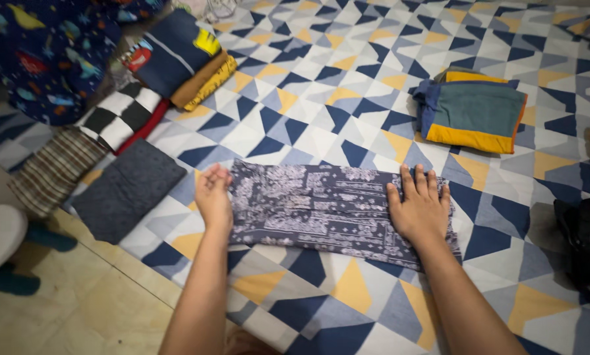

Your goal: The person folds a patterned garment and a gray t-shirt by hand on a bed, placing the folded items into a pile.

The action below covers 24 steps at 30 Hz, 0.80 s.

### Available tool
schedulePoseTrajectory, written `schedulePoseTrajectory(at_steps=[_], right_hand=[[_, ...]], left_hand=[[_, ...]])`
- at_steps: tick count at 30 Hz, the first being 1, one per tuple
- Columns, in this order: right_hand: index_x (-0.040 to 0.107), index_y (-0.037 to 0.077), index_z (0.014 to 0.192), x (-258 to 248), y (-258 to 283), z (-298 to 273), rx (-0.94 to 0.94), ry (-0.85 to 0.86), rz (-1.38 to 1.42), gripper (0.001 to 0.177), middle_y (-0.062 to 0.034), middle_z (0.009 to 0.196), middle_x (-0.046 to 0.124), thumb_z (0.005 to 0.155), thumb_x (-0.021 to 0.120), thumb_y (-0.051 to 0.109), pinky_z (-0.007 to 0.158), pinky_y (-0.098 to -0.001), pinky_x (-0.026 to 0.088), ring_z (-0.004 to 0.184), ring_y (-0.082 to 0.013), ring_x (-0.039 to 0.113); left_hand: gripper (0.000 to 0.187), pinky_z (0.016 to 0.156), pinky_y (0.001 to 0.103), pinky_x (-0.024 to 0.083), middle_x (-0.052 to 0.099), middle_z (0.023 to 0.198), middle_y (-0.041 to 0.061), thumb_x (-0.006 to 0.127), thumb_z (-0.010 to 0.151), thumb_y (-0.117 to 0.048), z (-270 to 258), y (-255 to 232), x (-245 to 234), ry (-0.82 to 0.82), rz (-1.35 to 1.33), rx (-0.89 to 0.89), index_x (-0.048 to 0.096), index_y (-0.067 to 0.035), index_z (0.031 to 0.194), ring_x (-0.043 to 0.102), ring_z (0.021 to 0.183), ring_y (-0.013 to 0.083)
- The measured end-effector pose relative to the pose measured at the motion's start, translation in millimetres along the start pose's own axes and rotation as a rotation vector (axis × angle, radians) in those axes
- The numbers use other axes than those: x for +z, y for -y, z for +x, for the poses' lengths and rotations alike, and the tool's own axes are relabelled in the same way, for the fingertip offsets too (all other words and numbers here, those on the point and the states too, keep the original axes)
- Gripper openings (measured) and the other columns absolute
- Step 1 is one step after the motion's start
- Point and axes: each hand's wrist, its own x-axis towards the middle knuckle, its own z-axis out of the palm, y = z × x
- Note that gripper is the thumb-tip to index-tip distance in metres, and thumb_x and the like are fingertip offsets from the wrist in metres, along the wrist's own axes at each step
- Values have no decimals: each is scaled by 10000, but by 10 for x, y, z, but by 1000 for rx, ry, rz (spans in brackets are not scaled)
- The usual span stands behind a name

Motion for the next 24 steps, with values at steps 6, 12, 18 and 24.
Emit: schedulePoseTrajectory(at_steps=[6,12,18,24], right_hand=[[532,128,1469,-209,203,-256,-278,-494,181,530,-223,1601,393,996,582,360,1173,-553,292,1440,-403,397],[747,145,1136,-405,1335,-786,-712,-364,532,357,-160,1351,647,788,737,66,1010,-434,492,1207,-368,629],[740,91,1131,-233,2162,-991,-815,-229,462,369,-105,1164,686,763,737,64,883,-457,499,1044,-333,641],[703,69,1051,-248,2144,-1019,-692,-184,709,170,-95,1040,699,882,709,56,834,-372,553,973,-295,692]], left_hand=[[401,750,254,506,691,1062,63,687,908,-99,-54,-651,-13,277,494,-224,610,-3,1290,643,897,135],[523,771,288,531,735,986,99,772,873,-181,-273,-1076,-199,463,864,-154,558,-53,1333,694,877,192],[540,826,388,561,737,1049,124,777,801,-190,-490,-1109,-76,443,823,107,619,-110,1311,707,977,278],[370,976,480,471,697,1189,116,656,925,-319,-524,-1285,64,391,1027,315,684,-180,1267,637,1108,359]])
